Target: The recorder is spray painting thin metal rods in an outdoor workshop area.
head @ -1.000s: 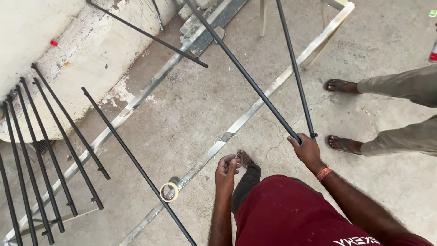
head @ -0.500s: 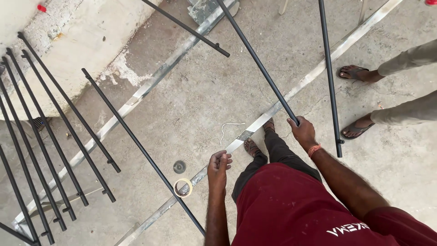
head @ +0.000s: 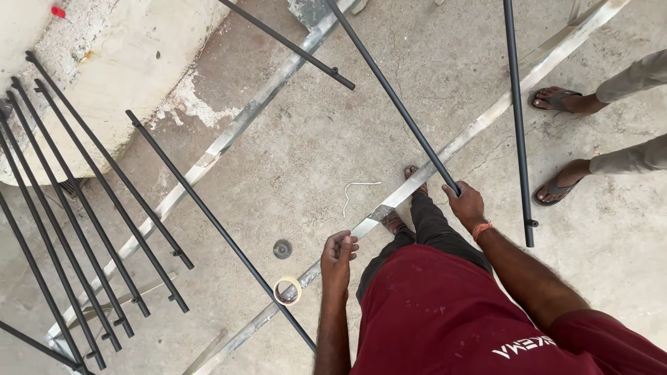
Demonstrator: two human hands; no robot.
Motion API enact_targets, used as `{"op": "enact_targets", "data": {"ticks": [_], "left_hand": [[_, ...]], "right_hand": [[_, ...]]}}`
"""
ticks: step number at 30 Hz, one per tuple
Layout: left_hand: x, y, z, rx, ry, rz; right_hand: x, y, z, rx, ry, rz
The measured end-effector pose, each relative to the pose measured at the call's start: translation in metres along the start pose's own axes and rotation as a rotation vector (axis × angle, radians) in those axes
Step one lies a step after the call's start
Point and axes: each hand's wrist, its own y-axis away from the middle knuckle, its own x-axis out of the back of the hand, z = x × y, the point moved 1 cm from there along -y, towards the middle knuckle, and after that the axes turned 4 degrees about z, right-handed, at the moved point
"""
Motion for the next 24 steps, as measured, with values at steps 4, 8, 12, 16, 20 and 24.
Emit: {"op": "enact_targets", "data": {"ticks": [4,8,12,16,20,24], "left_hand": [[0.004,-0.011,0.014,-0.035,-0.019,0.019],[0.001,-0.016,0.019,-0.045,-0.024,0.019],[-0.006,-0.018,0.015,-0.036,-0.031,-0.001],[-0.013,-0.018,0.014,-0.008,-0.055,-0.014],[-0.015,-0.018,0.015,0.026,-0.096,-0.007],[-0.015,-0.018,0.018,0.030,-0.104,0.004]], "right_hand": [[-0.003,0.000,0.003,0.021,-0.028,0.007],[-0.001,-0.001,0.002,-0.014,-0.066,-0.021],[-0.002,-0.005,0.003,-0.013,-0.063,-0.029],[-0.004,-0.008,0.006,0.020,-0.065,-0.023],[-0.003,-0.010,0.004,-0.020,-0.067,-0.081],[-0.005,-0.013,0.008,-0.034,-0.083,-0.095]]}}
